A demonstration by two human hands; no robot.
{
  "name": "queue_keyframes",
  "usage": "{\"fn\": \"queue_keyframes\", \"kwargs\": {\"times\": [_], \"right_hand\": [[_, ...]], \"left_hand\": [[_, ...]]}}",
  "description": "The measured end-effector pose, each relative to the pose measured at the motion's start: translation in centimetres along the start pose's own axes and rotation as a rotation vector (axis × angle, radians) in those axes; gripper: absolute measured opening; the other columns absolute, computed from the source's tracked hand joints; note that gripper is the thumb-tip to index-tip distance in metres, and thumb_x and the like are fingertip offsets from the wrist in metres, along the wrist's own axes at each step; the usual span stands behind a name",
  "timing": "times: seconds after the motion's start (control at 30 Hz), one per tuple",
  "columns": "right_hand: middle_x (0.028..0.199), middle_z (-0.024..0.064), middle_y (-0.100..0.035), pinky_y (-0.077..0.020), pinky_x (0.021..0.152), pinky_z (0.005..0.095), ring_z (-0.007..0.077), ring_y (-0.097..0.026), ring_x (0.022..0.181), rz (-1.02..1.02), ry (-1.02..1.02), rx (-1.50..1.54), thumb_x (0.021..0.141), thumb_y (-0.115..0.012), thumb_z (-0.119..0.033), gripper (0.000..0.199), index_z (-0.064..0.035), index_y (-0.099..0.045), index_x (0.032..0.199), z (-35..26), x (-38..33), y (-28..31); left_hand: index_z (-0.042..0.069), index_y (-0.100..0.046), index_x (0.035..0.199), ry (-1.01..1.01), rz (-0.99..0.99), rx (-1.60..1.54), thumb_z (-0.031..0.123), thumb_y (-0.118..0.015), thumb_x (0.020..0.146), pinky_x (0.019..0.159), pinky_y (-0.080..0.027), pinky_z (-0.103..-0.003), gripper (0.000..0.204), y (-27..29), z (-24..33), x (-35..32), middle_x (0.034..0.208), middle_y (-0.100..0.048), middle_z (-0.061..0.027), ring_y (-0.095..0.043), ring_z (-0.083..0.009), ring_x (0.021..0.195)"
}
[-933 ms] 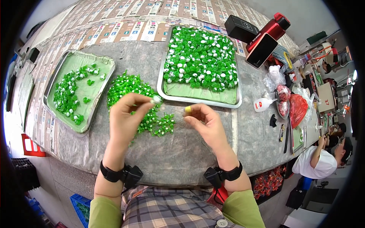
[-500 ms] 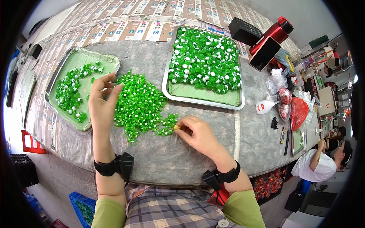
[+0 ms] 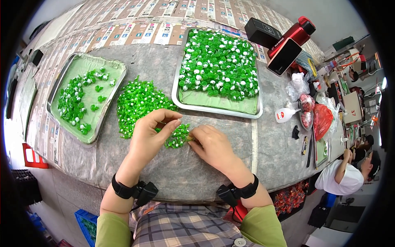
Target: The person assembles small green plastic components with white spherical pieces by hand, joining them with liquid glue from a bottle.
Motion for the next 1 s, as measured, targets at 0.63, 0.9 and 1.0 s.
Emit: {"fn": "queue_keyframes", "kwargs": {"times": [0.63,0.9,1.0], "right_hand": [[0.078,-0.0028,-0.055,-0.038,0.059,0.0154,0.0027,-0.049,0.07,0.053,-0.42,1.437,0.076,-0.059,-0.008,0.01,-0.0042,-0.056,0.085,3.3,-1.1,0.3],[0.089,0.0059,-0.05,-0.0387,0.069,0.0228,0.0105,-0.046,0.077,1.456,-0.202,0.212,0.077,-0.057,-0.008,0.027,0.0,-0.047,0.101,11.6,-13.0,19.3],[0.099,0.0087,-0.047,-0.036,0.079,0.0268,0.0138,-0.044,0.089,1.336,-0.501,0.116,0.075,-0.061,-0.014,0.041,0.0015,-0.042,0.108,17.6,-14.5,18.9]], "left_hand": [[0.001,-0.057,0.082,-0.304,0.008,0.011,-0.003,-0.06,0.069,0.061,-0.046,-0.025,0.014,-2.7,2.6,-1.9,0.078,-0.059,-0.0081,-0.058,-0.0165,0.069],[0.001,-0.052,0.087,0.224,-0.069,-0.724,0.01,-0.05,0.081,0.064,-0.049,-0.026,0.011,-3.8,-2.2,-0.9,0.082,-0.057,-0.0096,-0.057,-0.0136,0.07],[0.003,-0.051,0.088,0.276,-0.028,-0.862,0.01,-0.05,0.08,0.063,-0.05,-0.026,0.01,-3.3,-2.9,-1.2,0.081,-0.056,-0.0071,-0.057,-0.0125,0.069]]}}
Point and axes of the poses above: each hand's wrist, its own x-axis towards the middle knuckle, its own y-axis out of the back of the hand, z = x × y, the point moved 9 cm from there along x, towards the middle knuckle
